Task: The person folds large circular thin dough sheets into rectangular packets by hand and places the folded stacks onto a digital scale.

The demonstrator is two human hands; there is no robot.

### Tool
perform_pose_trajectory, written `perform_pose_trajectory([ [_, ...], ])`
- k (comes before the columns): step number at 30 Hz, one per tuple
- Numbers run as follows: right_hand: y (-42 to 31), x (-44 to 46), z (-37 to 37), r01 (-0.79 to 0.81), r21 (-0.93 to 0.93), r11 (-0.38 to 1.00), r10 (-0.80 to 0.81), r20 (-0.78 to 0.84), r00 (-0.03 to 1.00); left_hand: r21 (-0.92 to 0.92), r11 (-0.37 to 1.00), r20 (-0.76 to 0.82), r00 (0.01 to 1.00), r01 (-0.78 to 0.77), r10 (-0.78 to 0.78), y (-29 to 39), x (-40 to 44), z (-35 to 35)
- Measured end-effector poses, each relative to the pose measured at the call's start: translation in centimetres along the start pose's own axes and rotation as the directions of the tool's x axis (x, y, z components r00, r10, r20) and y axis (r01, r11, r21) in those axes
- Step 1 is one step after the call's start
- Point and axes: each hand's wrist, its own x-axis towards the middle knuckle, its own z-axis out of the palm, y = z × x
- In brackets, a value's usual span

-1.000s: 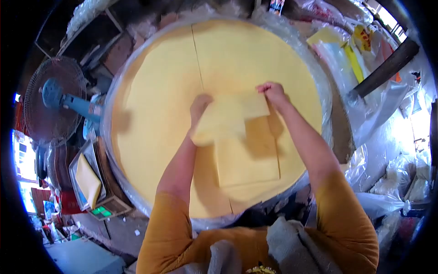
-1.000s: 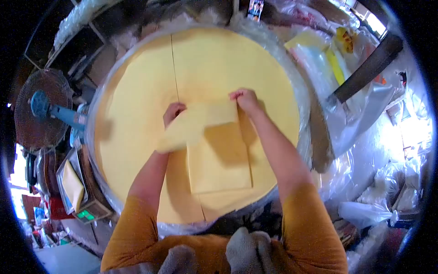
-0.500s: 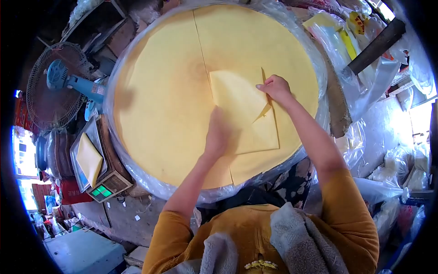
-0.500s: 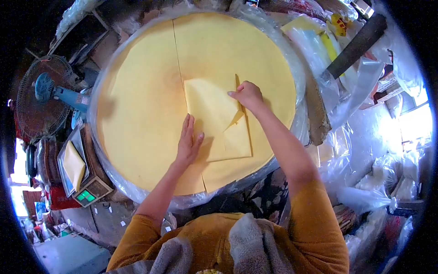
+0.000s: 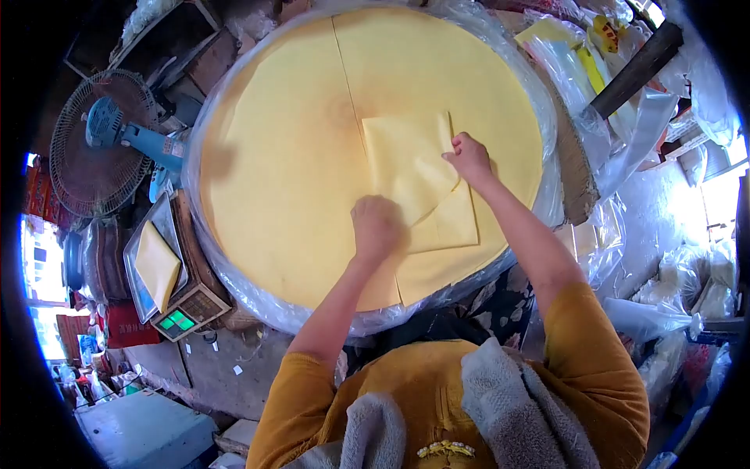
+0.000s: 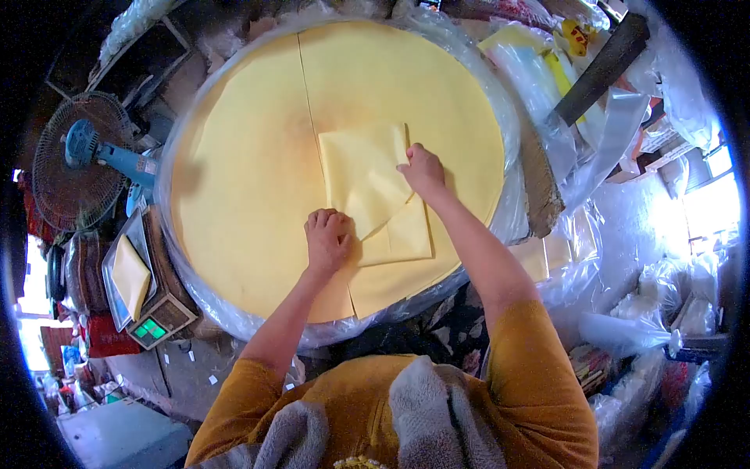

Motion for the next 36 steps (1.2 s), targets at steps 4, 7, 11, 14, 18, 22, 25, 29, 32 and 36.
perform_pose_trajectory([
  [4, -1.2, -3.1, 0.2, 0.452, -0.364, 0.814, -0.524, -0.124, 0.843, 0.164, 0.985, -0.051, 0.997, -0.046, 0.055, 1.2, -0.1, 0.1],
  [7, 0.9, -3.3, 2.1, 0.668, -0.365, 0.648, -0.694, 0.078, 0.716, 0.176, 0.973, 0.038, 0.989, -0.148, 0.143, 1.0, 0.0, -0.3],
  [11, 1.6, -4.1, 2.7, 0.655, -0.388, 0.648, -0.686, 0.074, 0.724, 0.185, 0.936, 0.243, 0.937, -0.298, 0.25, 2.6, -2.0, -2.6],
  [14, 1.6, -4.0, 2.7, 0.651, -0.344, 0.677, -0.67, 0.077, 0.738, 0.216, 0.911, 0.363, 0.895, -0.35, 0.258, 3.0, -2.8, -3.4],
  [18, 2.6, -3.1, 2.0, 0.695, -0.244, 0.677, -0.679, 0.156, 0.717, 0.288, 0.857, 0.448, 0.851, -0.427, 0.274, 1.2, -2.2, -2.8],
  [22, 4.5, -3.7, -2.1, 0.688, 0.04, 0.725, -0.652, 0.366, 0.665, 0.07, 0.97, 0.481, 0.859, -0.234, 0.172, 1.4, -0.6, -4.6],
  [25, 5.0, -6.4, -3.6, 0.767, 0.022, 0.641, -0.688, 0.46, 0.561, -0.093, 0.992, 0.547, 0.828, -0.085, 0.122, 3.3, -0.1, -7.6],
  [29, 6.1, -8.9, -3.0, 0.747, 0.136, 0.651, -0.74, 0.333, 0.584, -0.16, 0.97, 0.665, 0.747, 0.184, -0.033, 4.6, -0.7, -9.7],
  [32, 7.2, -9.4, -1.8, 0.664, 0.244, 0.707, -0.707, 0.273, 0.652, -0.191, 0.977, 0.424, 0.89, -0.091, 0.166, 3.0, -2.4, -9.8],
  [36, 6.7, -9.2, -2.2, 0.603, 0.334, 0.724, -0.686, 0.265, 0.677, -0.087, 0.949, 0.226, 0.921, -0.304, 0.316, -1.8, -3.1, -7.0],
])
